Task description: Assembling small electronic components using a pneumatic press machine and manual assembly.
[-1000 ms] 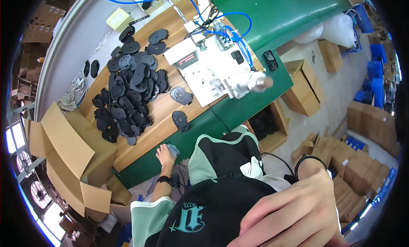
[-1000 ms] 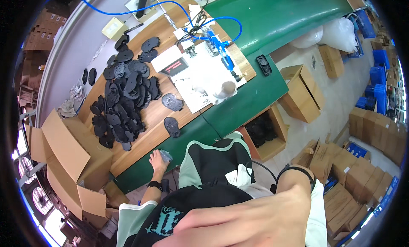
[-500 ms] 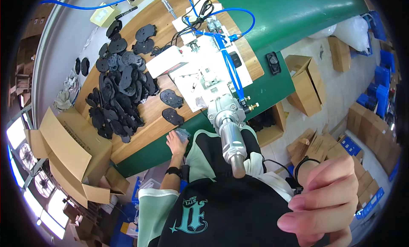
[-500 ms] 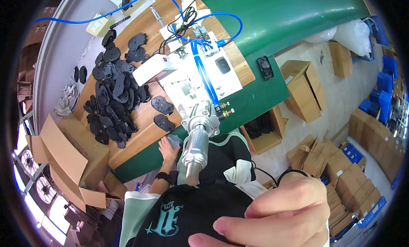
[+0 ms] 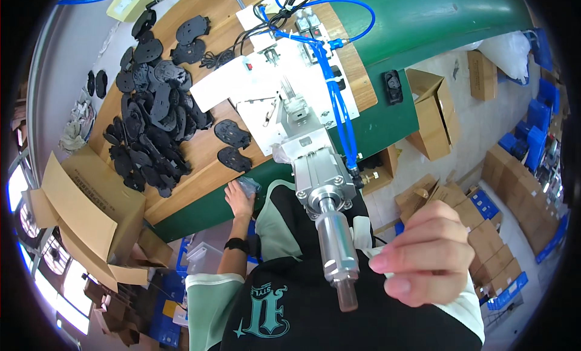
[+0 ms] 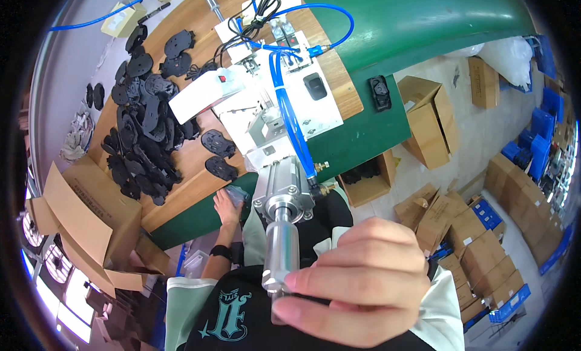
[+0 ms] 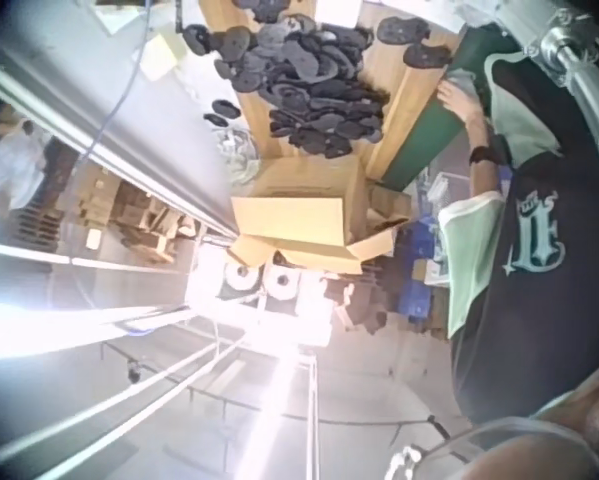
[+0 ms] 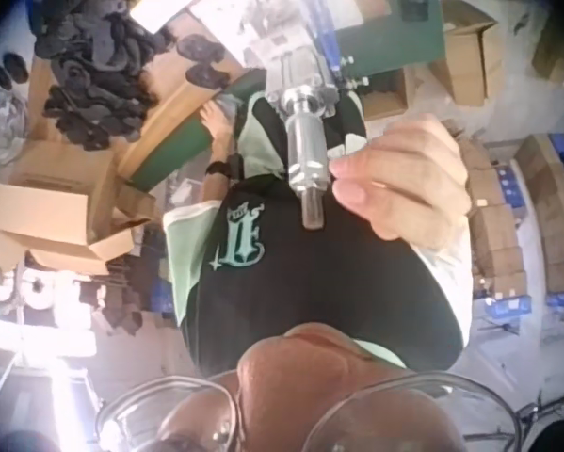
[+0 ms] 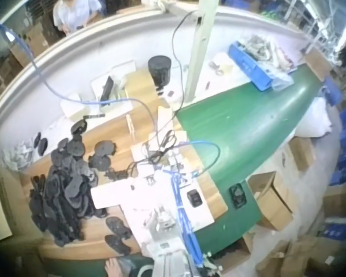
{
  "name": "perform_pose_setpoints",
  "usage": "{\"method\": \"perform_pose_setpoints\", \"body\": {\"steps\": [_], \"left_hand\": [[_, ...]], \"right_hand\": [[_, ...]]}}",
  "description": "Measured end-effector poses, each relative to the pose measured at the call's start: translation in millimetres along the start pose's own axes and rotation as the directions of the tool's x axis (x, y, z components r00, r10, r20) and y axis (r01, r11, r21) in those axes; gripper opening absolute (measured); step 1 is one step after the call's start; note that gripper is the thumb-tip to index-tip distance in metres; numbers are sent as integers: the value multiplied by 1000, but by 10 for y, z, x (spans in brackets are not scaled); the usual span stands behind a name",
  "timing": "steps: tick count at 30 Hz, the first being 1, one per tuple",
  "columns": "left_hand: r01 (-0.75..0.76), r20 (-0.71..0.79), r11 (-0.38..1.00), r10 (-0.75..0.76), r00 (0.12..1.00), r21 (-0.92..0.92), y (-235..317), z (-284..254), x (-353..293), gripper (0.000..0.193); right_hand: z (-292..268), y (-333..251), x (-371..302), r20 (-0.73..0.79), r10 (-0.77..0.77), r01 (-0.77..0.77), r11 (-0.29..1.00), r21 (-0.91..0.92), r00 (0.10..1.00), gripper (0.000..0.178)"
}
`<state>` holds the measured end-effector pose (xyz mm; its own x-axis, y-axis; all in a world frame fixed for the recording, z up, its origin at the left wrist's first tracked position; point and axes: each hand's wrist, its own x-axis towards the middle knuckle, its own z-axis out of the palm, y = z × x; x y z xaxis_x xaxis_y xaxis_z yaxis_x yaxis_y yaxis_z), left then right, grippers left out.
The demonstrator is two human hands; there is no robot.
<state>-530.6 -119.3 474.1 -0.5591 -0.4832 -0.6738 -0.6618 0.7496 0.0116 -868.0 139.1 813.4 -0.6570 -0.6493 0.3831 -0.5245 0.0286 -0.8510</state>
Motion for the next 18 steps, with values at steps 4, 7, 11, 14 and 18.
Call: {"method": "perform_pose_setpoints", "body": {"steps": [4, 7, 11, 14, 18], "left_hand": [[-15, 7, 999, 14, 1000, 39, 8, -17, 48, 89], [7, 26, 999, -8, 1000, 38, -12, -13, 29, 90], [17, 45, 999, -19, 999, 38, 2, -29, 26, 90], [-4, 26, 1000, 3, 1000, 26, 1, -12, 33, 90], [-18, -15, 1000, 19, 1000, 10, 14, 7, 22, 89]], "right_hand": [[267, 212, -32, -163, 52, -48, 998, 31, 985, 23], [348, 276, -23, -178, 58, -45, 996, 79, 982, 22], [344, 235, -6, -187, 60, -46, 996, 77, 980, 22], [292, 136, -28, -82, 137, -133, 990, 46, 987, 8], [324, 56, -78, -121, 109, -105, 994, 39, 987, 9]]}}
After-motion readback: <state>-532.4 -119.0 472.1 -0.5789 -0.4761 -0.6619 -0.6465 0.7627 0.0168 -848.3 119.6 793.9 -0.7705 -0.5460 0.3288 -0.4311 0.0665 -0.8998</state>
